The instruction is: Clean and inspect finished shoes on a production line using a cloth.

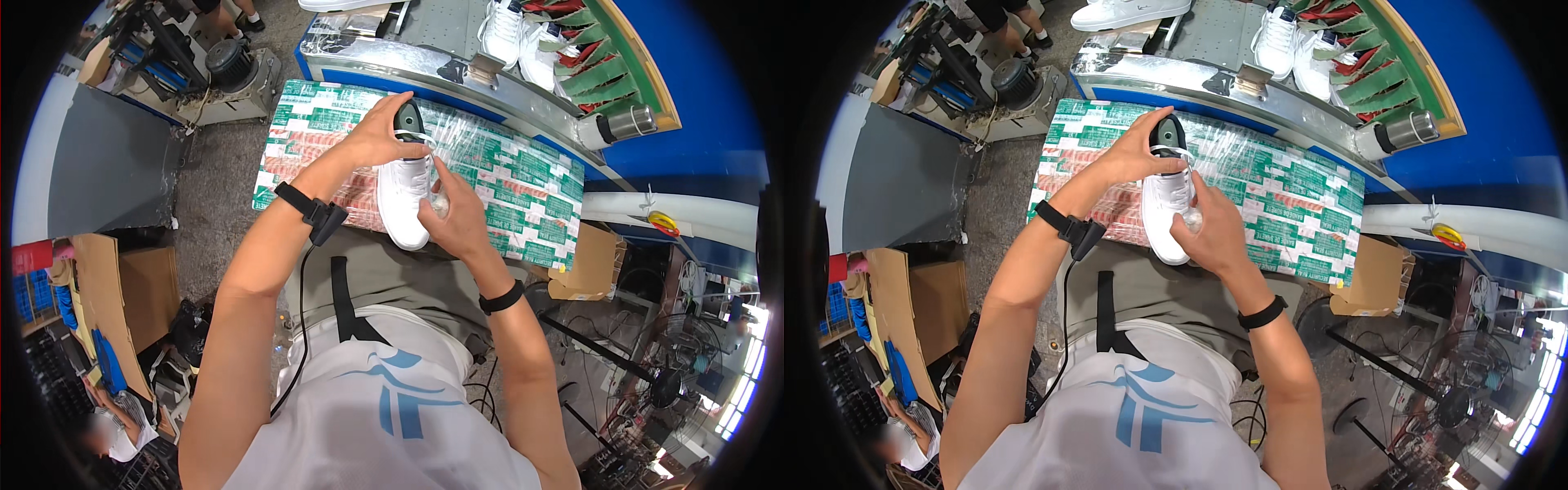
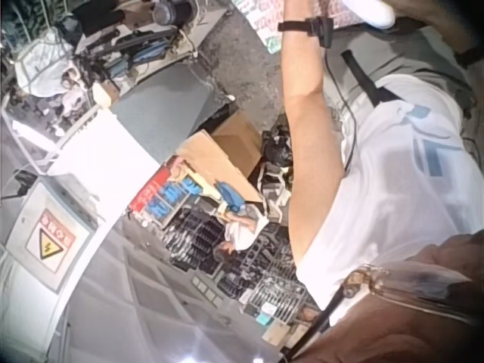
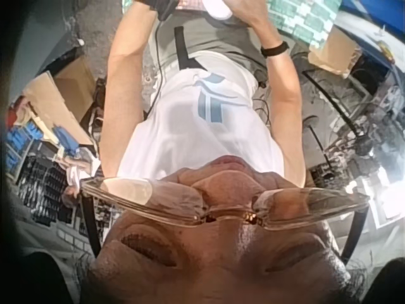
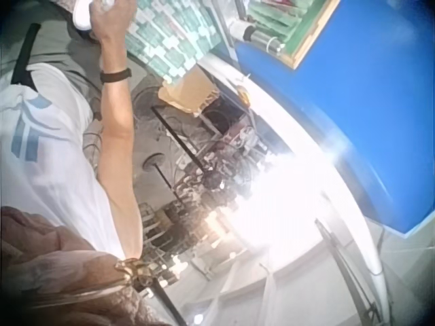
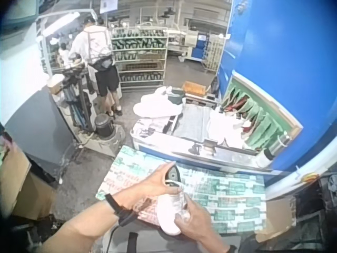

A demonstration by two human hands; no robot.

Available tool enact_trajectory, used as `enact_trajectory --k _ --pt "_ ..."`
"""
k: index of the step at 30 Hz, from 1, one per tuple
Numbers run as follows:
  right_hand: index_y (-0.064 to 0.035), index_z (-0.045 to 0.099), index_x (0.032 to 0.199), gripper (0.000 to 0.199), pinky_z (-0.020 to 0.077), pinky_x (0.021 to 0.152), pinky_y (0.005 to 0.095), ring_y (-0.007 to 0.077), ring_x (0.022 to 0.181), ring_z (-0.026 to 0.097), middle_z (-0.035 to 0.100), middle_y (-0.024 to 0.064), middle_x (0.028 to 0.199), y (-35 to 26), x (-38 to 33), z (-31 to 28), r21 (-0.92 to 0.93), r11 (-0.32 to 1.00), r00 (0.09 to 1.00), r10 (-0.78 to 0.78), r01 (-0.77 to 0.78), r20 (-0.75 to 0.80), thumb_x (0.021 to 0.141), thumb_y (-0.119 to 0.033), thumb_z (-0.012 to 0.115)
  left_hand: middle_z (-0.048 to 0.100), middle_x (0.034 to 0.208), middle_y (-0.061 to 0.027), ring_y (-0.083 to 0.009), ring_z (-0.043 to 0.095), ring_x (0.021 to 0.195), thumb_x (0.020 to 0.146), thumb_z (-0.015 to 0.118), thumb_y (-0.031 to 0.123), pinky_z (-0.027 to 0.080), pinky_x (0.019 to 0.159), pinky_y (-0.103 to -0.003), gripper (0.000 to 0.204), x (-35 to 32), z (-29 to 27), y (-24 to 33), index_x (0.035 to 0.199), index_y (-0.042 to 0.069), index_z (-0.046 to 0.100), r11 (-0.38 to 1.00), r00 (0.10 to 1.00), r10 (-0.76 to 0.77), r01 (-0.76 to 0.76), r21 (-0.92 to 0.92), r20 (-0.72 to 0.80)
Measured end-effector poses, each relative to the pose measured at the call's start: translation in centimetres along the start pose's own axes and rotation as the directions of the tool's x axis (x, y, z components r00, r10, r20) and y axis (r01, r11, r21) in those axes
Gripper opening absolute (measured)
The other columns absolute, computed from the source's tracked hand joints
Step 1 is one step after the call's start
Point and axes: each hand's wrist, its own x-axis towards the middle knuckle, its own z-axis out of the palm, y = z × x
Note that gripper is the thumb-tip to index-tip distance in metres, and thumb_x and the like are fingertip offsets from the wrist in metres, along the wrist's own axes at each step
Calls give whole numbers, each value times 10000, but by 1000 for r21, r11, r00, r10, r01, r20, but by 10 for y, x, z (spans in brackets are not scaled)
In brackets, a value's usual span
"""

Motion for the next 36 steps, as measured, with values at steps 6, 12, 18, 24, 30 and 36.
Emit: enact_trajectory --k 6,12,18,24,30,36 --pt "123 591 1507 801 533 832 516 400 924 682 701 216 1024 -23 -12 -41 -456 839 951 -218 298 220 849 -271 823 491 1679 -249 -403 479 1579 787 1000 394 395 1318 -463 1109 -9 -1 -8 1693 43 466 999 998 22 -25 -45 -51" --pt "118 565 1533 847 528 826 512 401 904 663 677 206 985 -50 -57 -75 -338 923 939 -66 186 337 840 -281 844 534 1631 -237 -393 502 1559 804 999 360 398 1306 -467 1063 -7 -2 -12 1690 72 487 995 995 43 -50 -81 -85" --pt "84 522 1602 902 540 818 475 370 904 658 666 171 992 -49 -95 -54 -152 988 955 21 25 296 825 -236 848 550 1589 -228 -395 528 1518 797 994 326 410 1293 -469 1054 -4 5 -15 1688 72 491 995 993 69 -76 -68 -97" --pt "63 555 1585 836 548 843 479 375 942 682 683 180 1015 -14 -43 -13 -42 999 999 1 1 54 857 -243 827 532 1591 -230 -412 509 1521 782 970 262 418 1285 -474 1057 -2 12 -15 1699 93 471 995 987 100 -99 14 -128" --pt "79 567 1565 800 552 873 480 390 974 694 704 191 1050 5 -11 -6 -65 997 998 -25 29 56 880 -255 810 522 1603 -226 -413 504 1524 774 965 254 419 1284 -483 1054 -4 16 -14 1698 112 477 997 987 82 -83 1 -140" --pt "89 566 1560 815 550 880 487 397 972 694 707 198 1058 4 -6 -11 -91 994 995 -58 66 86 867 -261 815 537 1597 -213 -396 504 1533 765 970 267 420 1285 -479 1049 -5 13 -11 1691 134 494 998 989 57 -57 2 -138"
